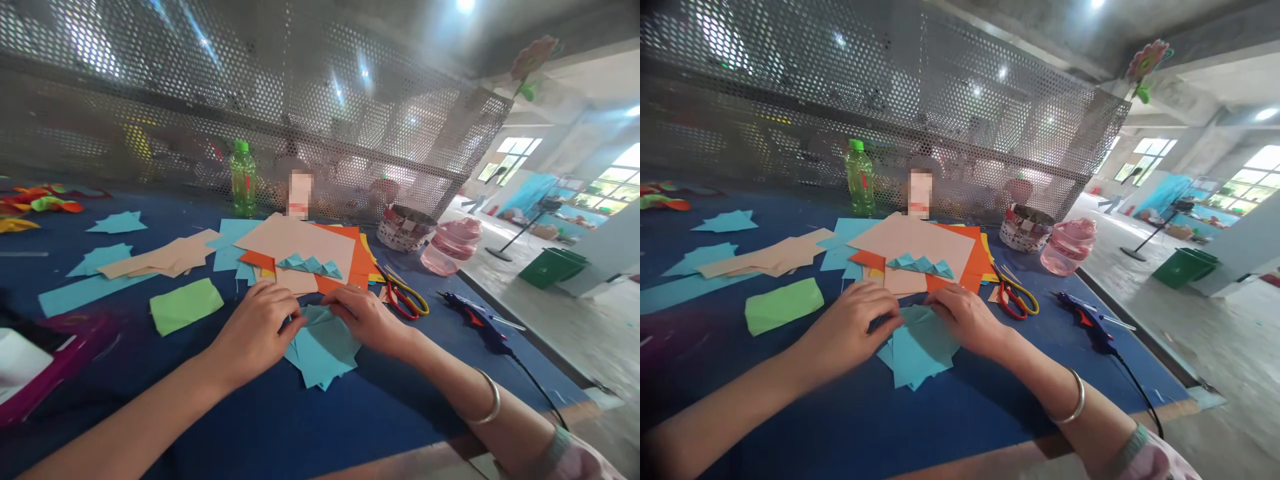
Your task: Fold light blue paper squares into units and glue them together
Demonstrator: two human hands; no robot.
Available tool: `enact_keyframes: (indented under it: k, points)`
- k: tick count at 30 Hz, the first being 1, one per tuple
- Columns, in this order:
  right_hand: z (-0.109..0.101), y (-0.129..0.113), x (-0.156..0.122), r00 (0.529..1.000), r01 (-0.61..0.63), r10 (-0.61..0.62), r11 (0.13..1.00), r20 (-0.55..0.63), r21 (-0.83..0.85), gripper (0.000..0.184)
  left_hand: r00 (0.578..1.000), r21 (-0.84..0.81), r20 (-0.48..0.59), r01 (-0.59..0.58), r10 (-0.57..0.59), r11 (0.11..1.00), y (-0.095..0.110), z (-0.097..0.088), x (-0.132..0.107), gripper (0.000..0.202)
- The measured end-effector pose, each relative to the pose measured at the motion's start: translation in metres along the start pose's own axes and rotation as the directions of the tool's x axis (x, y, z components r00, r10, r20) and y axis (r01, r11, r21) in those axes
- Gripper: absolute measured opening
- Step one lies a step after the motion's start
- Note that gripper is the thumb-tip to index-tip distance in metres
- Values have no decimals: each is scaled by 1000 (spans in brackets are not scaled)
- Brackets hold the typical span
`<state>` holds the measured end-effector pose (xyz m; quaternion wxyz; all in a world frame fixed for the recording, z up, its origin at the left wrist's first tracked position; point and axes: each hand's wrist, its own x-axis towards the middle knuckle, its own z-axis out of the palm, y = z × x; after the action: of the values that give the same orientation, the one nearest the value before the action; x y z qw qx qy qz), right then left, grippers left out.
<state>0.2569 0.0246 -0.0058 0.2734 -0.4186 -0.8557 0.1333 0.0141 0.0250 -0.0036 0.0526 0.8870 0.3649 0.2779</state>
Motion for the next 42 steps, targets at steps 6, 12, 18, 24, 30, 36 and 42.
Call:
enact_keyframes:
  k: [6,12,18,24,30,36,42]
  points:
    - [-3,2,-6,999,41,-41,999,-22,34,18,999,-28,35,11,-10,1000,2,3,-3,13]
    - [-5,-2,-6,1000,0,1,1000,-22,26,18,997,-53,79,14,-10,999,3,4,-4,4]
    - [-4,-5,-7,999,-1,4,997,-43,82,19,996,-59,92,14,-9,998,3,5,-4,10]
    - [-4,-7,-7,1000,2,0,991,-18,136,17,994,-46,104,25,-20,999,1,5,-3,9]
    - [-5,-11,-7,1000,-23,21,991,19,129,20,991,-70,118,73,-64,995,-3,8,-5,14]
    - [-2,-8,-7,1000,-22,25,989,-18,145,20,983,-100,143,132,-117,986,-2,8,-2,19]
    - [-1,-7,-7,998,5,-14,990,66,141,9,977,-140,141,178,-158,974,2,2,2,15]
